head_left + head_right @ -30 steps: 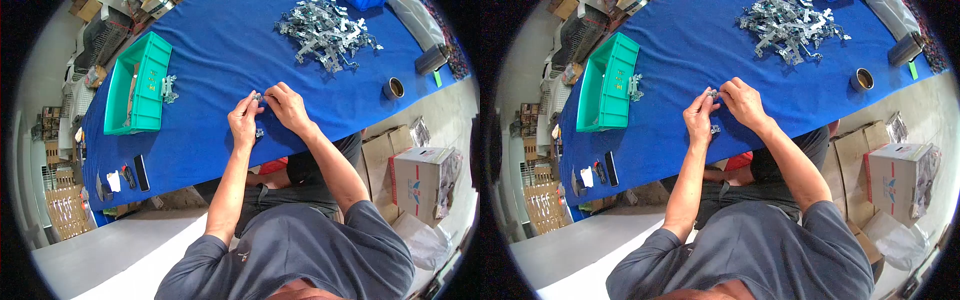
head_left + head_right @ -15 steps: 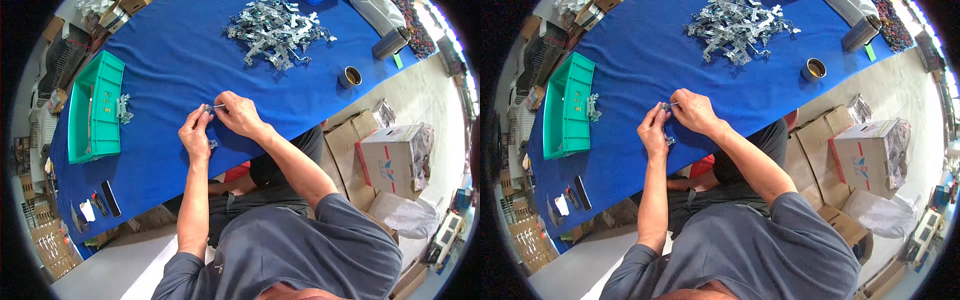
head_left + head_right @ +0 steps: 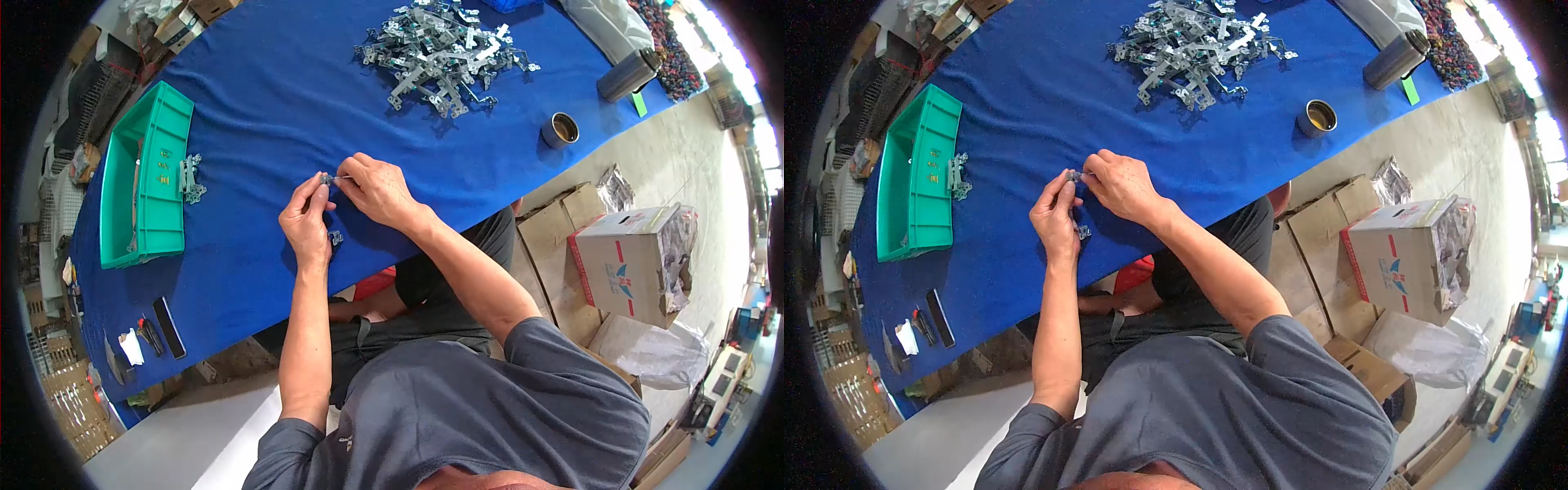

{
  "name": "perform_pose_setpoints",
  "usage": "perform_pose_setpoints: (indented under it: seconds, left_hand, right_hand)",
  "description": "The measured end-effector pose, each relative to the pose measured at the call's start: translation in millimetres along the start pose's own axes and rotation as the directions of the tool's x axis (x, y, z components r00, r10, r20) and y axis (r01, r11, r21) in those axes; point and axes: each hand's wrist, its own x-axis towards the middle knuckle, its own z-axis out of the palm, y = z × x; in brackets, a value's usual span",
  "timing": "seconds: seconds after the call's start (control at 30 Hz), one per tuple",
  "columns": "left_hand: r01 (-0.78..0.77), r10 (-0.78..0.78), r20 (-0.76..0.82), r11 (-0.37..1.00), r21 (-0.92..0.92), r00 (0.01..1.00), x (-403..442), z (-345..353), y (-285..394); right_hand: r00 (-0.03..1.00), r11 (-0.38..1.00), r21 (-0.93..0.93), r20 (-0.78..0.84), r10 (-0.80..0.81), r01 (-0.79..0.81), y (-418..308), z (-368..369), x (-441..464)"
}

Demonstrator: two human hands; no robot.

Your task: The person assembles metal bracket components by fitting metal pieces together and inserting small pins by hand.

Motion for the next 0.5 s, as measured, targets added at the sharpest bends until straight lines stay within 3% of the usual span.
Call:
perform_pose_setpoints:
  seconds: [0.5]
  left_hand:
    - [-0.055, 0.055, -0.013, 0.998, 0.009, 0.998, -0.9, 2.9, -0.9]
  right_hand:
    - [0.999, 1.0, -0.017, -0.03, 0.025, -0.026, -0.7, 2.4, -0.7]
